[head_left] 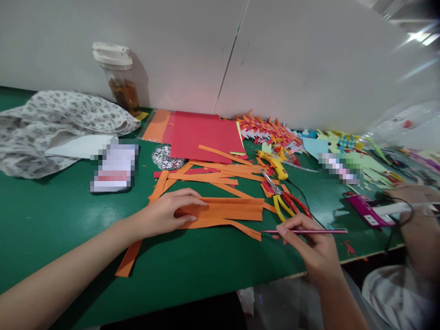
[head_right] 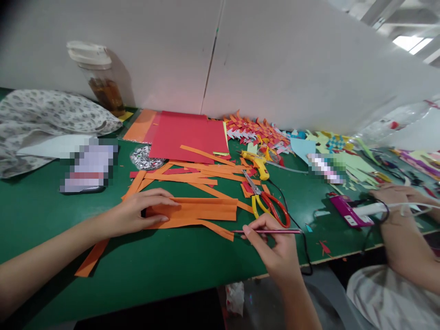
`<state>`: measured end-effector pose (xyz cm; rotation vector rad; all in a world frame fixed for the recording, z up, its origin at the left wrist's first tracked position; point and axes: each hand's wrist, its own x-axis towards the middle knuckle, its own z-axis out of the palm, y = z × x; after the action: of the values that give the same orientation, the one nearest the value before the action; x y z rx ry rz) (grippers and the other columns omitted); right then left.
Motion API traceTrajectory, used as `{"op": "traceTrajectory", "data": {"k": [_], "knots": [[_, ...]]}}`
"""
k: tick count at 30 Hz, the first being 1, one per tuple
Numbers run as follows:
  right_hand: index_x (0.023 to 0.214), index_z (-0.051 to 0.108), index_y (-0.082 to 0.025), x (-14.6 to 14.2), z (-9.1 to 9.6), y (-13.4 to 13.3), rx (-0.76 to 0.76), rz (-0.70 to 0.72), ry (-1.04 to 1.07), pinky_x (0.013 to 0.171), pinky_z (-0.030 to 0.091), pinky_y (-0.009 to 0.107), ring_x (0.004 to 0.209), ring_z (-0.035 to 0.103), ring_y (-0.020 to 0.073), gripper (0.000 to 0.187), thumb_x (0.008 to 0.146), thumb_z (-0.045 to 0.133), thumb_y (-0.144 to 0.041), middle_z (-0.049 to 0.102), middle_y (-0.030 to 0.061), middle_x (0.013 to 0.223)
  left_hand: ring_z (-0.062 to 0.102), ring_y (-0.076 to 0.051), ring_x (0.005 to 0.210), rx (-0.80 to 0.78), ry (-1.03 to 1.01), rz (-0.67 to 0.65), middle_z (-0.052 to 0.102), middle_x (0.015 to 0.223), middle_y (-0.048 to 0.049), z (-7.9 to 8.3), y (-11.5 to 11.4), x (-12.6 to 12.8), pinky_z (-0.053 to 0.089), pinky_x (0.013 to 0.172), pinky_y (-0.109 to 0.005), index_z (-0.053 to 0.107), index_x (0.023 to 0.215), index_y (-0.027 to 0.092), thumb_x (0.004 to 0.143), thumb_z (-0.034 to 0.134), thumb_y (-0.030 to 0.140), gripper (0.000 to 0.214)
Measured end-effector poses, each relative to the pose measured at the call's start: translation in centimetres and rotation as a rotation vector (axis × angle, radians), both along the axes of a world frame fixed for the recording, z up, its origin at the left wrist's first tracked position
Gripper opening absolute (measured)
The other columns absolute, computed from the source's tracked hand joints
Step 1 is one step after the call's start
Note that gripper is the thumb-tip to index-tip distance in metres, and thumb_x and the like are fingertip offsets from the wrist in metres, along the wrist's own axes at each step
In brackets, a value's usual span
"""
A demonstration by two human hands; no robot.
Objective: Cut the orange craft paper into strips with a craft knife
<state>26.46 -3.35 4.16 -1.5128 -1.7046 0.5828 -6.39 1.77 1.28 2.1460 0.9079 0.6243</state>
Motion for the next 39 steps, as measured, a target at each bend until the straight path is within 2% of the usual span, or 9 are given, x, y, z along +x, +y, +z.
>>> {"op": "traceTrajectory", "data": {"k": [5, 10, 12, 17, 22, 27, 31, 39], "knots": [[0.066, 0.062, -0.024, -0.8, 0.7, -0.2, 0.018, -0.016, -0.014, 0.052, 0.037, 0.031, 0.059, 0.057, 0.0188, 0.018, 0.082, 0.066, -0.032, 0.062, 0.0020, 0.063, 0.060, -0.017, 0.100, 0.015, -0.002, 0.005, 0.058, 0.119, -0.0065, 0.1, 0.0, 0.0, 0.051, 0.086, -0.030, 0.061, 0.118, 0.025, 0.090, 0.053, 0.018, 0.030], [0.068, 0.061, -0.024, -3.8, 1.0, -0.7, 0.130, -0.078, 0.094, 0.050, 0.039, 0.029, 0.057, 0.055, 0.0172, 0.016, 0.082, 0.067, -0.029, 0.059, 0.0007, 0.061, 0.058, -0.018, 0.107, 0.019, -0.012, -0.001, 0.057, 0.122, -0.0058, -0.4, 0.1, -0.1, 0.050, 0.090, -0.030, 0.060, 0.120, 0.026, 0.090, 0.055, 0.017, 0.032], [0.072, 0.061, -0.024, -5.3, 0.8, -0.7, 0.109, -0.014, 0.117, 0.049, 0.040, 0.027, 0.054, 0.054, 0.0150, 0.014, 0.084, 0.064, -0.029, 0.061, 0.0000, 0.064, 0.058, -0.018, 0.107, 0.015, -0.011, -0.004, 0.057, 0.122, -0.0058, -0.4, 0.1, -0.1, 0.050, 0.090, -0.031, 0.060, 0.120, 0.026, 0.089, 0.055, 0.016, 0.033], [0.075, 0.060, -0.021, -7.7, -0.1, -0.7, 0.067, 0.163, -0.073, 0.046, 0.041, 0.024, 0.051, 0.057, 0.0133, 0.015, 0.088, 0.058, -0.028, 0.065, 0.0012, 0.064, 0.058, -0.018, 0.107, -0.001, -0.007, -0.007, 0.056, 0.122, -0.0062, -0.2, 0.0, -0.1, 0.049, 0.093, -0.032, 0.060, 0.120, 0.025, 0.089, 0.054, 0.014, 0.033], [0.076, 0.056, -0.021, -8.0, 0.0, -1.2, 0.080, 0.221, -0.125, 0.049, 0.045, 0.023, 0.060, 0.065, 0.0151, 0.014, 0.089, 0.056, -0.023, 0.068, 0.0015, 0.068, 0.057, -0.018, 0.110, 0.006, -0.014, -0.007, 0.056, 0.122, -0.0054, -0.5, 0.0, -0.2, 0.047, 0.096, -0.031, 0.060, 0.120, 0.025, 0.088, 0.057, 0.014, 0.034], [0.077, 0.054, -0.022, -8.6, 0.2, -1.6, 0.215, 0.248, -0.200, 0.053, 0.046, 0.021, 0.057, 0.065, 0.0126, 0.012, 0.088, 0.057, -0.018, 0.066, -0.0012, 0.066, 0.057, -0.017, 0.108, -0.002, -0.028, -0.008, 0.057, 0.122, -0.0052, -0.6, 0.2, 0.0, 0.048, 0.095, -0.030, 0.060, 0.121, 0.024, 0.088, 0.057, 0.013, 0.034], [0.080, 0.055, -0.022, -8.9, -0.3, -1.7, 0.324, 0.214, -0.238, 0.058, 0.048, 0.022, 0.059, 0.065, 0.0125, 0.010, 0.087, 0.058, -0.016, 0.067, -0.0004, 0.070, 0.057, -0.017, 0.110, 0.014, -0.030, -0.002, 0.056, 0.121, -0.0050, -0.6, 0.1, 0.0, 0.047, 0.097, -0.031, 0.059, 0.121, 0.024, 0.088, 0.057, 0.013, 0.035], [0.085, 0.055, -0.021, -9.0, -1.3, -2.4, 0.415, 0.243, -0.271, 0.060, 0.051, 0.026, 0.064, 0.067, 0.0165, 0.011, 0.084, 0.058, -0.010, 0.069, 0.0036, 0.075, 0.058, -0.017, 0.109, 0.029, -0.042, -0.018, 0.057, 0.121, -0.0056, -0.8, 0.1, -0.1, 0.048, 0.095, -0.031, 0.059, 0.123, 0.024, 0.089, 0.056, 0.014, 0.035]]}}
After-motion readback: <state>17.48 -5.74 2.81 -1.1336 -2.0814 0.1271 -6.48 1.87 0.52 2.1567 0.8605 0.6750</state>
